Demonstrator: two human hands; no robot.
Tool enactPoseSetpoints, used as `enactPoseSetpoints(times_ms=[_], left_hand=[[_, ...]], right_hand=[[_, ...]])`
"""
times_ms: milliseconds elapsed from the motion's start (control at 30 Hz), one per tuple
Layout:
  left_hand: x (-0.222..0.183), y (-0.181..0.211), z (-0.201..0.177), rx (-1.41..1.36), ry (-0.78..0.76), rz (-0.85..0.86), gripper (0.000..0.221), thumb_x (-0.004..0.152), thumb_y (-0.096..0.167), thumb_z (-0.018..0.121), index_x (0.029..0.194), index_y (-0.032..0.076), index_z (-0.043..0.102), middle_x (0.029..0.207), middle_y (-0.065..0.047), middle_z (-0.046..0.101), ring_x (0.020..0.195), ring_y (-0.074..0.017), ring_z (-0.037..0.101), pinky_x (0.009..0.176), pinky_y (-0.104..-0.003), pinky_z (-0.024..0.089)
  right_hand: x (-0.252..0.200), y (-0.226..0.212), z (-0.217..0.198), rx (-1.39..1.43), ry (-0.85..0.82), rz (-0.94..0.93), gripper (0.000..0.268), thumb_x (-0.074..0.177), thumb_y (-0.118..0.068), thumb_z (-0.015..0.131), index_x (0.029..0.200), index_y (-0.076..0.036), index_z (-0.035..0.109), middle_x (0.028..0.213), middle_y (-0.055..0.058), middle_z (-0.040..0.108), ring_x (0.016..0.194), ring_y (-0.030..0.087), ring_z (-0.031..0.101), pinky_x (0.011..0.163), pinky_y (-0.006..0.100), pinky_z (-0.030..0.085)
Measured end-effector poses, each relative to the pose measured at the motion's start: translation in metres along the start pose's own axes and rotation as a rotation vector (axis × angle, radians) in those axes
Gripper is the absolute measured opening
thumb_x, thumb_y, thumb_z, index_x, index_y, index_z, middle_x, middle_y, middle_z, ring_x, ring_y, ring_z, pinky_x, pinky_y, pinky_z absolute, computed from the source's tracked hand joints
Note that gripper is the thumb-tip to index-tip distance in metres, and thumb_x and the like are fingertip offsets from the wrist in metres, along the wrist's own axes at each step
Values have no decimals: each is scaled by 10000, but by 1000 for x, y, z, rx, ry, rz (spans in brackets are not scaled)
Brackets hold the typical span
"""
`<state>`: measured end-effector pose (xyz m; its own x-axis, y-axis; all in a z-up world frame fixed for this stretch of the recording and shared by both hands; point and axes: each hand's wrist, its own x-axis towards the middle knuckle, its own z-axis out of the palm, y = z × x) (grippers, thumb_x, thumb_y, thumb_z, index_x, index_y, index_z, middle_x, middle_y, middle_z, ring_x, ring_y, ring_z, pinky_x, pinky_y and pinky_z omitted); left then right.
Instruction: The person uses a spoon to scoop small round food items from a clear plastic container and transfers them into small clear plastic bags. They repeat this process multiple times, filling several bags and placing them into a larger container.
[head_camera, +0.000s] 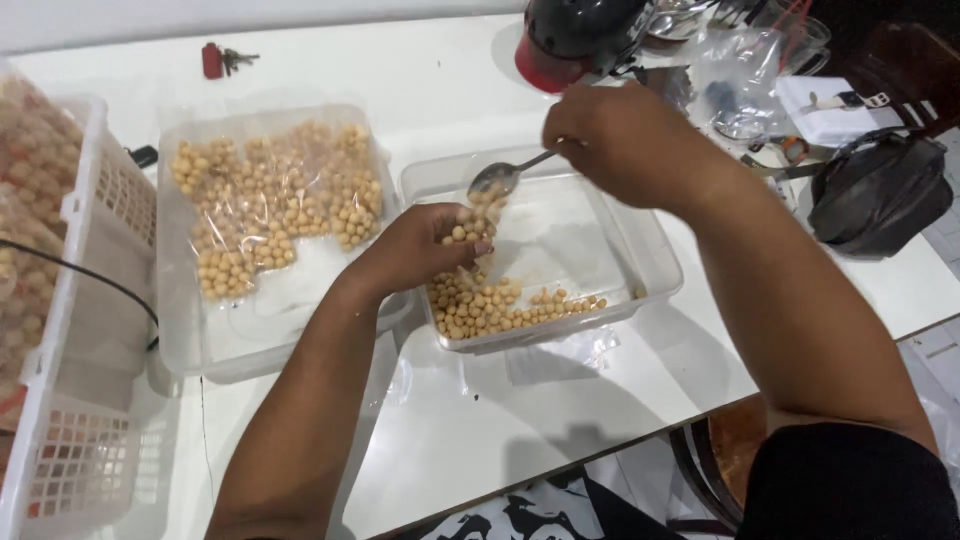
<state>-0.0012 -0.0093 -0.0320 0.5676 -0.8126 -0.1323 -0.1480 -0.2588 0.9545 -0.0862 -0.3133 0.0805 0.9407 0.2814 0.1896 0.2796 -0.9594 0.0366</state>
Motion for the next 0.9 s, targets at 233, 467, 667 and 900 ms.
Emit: enactPoseSetpoints(times_ms=[233,467,667,900], left_hand=[[2,-4,10,-99,83,23,225,1040,239,848,1225,116,817,1096,-38,884,1012,-188,890,906,-337,714],[1,-1,16,-313,121,63,350,1069,190,820,1405,109,765,1320,-90,913,1119,-243,910,928,-342,719],[3,-3,15,-347,185,63,339,1121,336,721,1398,141,733,1330,-104,917,1121,-243,932,854,-327,718],[6,-2,16,-440,371,52,253,1116,257,700,1322,130,771,1342,-84,926,1199,-210,911,853,-330,742]], right_hand=[[-18,-16,0,-335,312,-193,137,1089,-44,774,1086,-178,746,1051,38,668,935,351,698,711,503,437],[-50,-27,-8,101,403,36,213,1182,67,685,1336,-57,765,1185,123,667,1034,386,663,936,524,442],[-52,-28,11,435,509,163,176,1233,51,676,1349,7,801,1201,130,643,936,238,627,868,371,501],[-42,-27,33,621,533,291,163,1229,-11,681,1319,-69,805,1175,21,642,914,138,513,855,313,441]])
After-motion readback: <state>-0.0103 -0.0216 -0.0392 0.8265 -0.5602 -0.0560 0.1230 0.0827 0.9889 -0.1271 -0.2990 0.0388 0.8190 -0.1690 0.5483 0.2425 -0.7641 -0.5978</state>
